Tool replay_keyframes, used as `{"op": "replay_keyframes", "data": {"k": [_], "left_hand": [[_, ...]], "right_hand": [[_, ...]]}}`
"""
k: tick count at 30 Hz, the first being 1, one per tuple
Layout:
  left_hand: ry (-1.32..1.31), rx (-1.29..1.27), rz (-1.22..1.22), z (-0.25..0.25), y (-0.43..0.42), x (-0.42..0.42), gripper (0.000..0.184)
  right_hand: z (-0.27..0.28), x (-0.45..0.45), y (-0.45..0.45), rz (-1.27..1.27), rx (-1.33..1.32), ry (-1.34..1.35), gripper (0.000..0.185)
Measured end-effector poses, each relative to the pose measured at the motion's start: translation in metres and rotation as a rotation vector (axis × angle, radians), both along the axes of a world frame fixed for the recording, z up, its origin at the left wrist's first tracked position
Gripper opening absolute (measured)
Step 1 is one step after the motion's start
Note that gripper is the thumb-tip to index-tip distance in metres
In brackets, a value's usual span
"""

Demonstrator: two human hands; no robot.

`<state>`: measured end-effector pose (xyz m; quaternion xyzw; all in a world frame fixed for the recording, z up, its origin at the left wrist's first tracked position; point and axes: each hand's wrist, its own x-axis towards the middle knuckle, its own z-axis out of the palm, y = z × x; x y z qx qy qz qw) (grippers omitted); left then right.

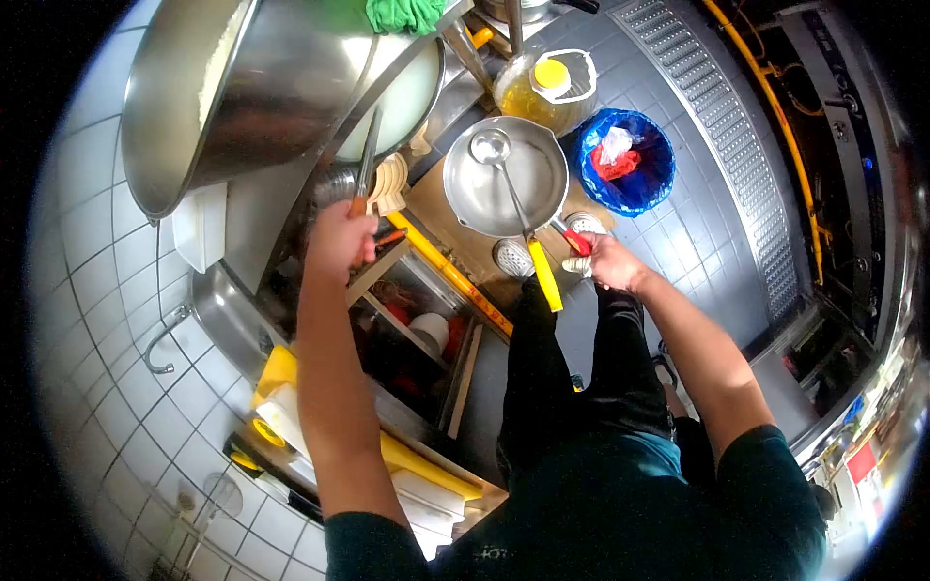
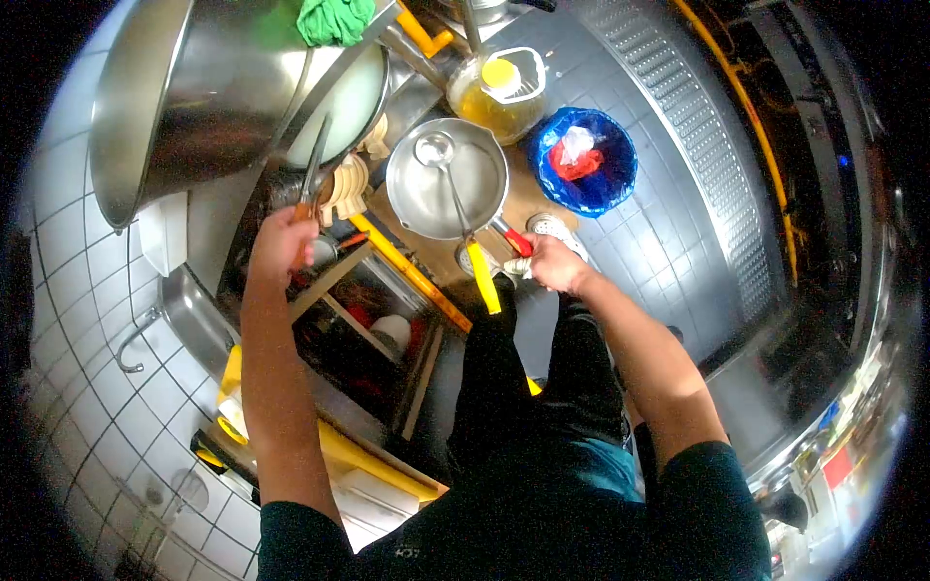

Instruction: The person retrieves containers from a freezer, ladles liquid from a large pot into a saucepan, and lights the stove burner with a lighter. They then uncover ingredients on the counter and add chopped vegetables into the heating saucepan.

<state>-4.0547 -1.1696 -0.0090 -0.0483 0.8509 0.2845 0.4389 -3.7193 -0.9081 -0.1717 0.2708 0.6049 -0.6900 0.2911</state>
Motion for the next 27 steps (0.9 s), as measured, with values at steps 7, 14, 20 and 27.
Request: {"op": "replay_keyframes", "data": {"k": [7, 14, 20, 27], "left_hand": [[0.006, 0.024, 0.115, 0.051, -0.023, 0.039, 0.023], [-0.143, 0.377, 0.507, 0.05, -0.044, 0.082, 0.035], [-0.145, 0.474, 0.593, 0.042, -0.05, 0.109, 0.037], [-0.135, 0.439, 0.563, 0.05, -0.062, 0.142, 0.04]], "right_hand": [[0.018, -0.046, 0.009, 0.035, 0.009, -0.091, 0.036], [0.029, -0.068, 0.014, 0.121, 0.12, -0.061, 0.035], [0.012, -0.074, 0.014, 0.168, 0.162, -0.006, 0.034], [0.01, -0.08, 0.014, 0.174, 0.183, 0.028, 0.036]]}}
